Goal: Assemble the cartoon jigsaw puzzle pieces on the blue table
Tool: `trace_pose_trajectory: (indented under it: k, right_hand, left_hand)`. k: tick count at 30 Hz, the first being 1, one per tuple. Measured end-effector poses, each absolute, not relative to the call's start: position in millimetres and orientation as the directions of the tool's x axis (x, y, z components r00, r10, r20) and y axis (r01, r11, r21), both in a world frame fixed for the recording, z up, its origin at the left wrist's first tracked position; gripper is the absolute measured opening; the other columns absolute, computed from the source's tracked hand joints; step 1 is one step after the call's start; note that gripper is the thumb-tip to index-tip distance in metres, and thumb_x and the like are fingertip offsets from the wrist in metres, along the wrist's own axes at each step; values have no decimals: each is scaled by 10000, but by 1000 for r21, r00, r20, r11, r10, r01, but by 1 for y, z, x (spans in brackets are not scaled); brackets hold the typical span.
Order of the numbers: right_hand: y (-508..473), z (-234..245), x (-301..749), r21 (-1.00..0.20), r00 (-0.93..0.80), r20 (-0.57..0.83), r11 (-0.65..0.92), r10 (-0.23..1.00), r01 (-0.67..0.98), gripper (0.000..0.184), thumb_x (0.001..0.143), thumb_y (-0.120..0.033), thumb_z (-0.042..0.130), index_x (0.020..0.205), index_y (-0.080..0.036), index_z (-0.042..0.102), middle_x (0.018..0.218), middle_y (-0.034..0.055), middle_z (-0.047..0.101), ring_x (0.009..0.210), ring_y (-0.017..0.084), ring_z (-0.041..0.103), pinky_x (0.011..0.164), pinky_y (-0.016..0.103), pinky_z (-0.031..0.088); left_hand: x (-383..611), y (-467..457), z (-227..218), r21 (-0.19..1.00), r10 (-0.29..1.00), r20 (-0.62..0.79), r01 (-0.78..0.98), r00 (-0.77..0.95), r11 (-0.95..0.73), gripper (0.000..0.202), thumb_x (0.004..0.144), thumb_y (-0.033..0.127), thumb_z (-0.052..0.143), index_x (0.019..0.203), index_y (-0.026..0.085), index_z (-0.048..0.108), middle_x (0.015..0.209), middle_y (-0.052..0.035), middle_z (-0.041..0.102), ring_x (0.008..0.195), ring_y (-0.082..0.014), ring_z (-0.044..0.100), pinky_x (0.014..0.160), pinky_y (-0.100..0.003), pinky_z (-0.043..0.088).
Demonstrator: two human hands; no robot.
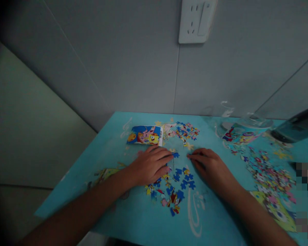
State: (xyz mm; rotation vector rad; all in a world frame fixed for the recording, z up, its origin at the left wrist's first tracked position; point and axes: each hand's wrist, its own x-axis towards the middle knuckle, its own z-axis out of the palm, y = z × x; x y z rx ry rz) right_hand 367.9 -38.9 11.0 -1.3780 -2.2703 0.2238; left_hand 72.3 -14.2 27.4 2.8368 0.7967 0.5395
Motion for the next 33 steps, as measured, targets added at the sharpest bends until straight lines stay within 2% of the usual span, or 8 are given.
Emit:
trace_pose_trajectory:
  k: [17,20,25,33]
  right_hand:
    - [-37,8,373,-368,-367,287,456,885,811,273,999,-345,540,1173,-283,742,1186,96,680,1045,276,684,936,446,575]
    - [-37,12,371,-391,-350,275,437,895,810,270,1005,-349,531,1170,-280,733,1190,89,677,1044,265,684,939,433,574]
    - [-39,17,368,-422,-352,246,427,903,800,275,1013,-343,514,1166,-273,731,1195,89,669,1032,259,683,929,437,576]
    - [-43,24,364,-473,-291,255,382,922,794,254,1010,-308,522,1128,-274,745,1133,80,686,1014,253,680,933,428,557]
  left_hand:
    - [67,-18,32,207,496,339,451,799,-868,417,1059,418,442,1355,149,563,1374,-100,602,1281,-236,533,1148,-451,359]
    - [65,-20,39,181,565,349,537,748,-824,419,1059,435,421,1312,144,587,1324,-111,616,1265,-259,532,1131,-468,378]
    - [62,-25,43,138,739,364,752,567,-645,501,1036,512,426,1307,119,579,1346,-171,573,1297,-329,489,1119,-541,387]
    - [58,-23,27,112,780,296,791,551,-601,525,1049,501,392,1353,106,558,1357,-186,561,1291,-329,501,1105,-530,415]
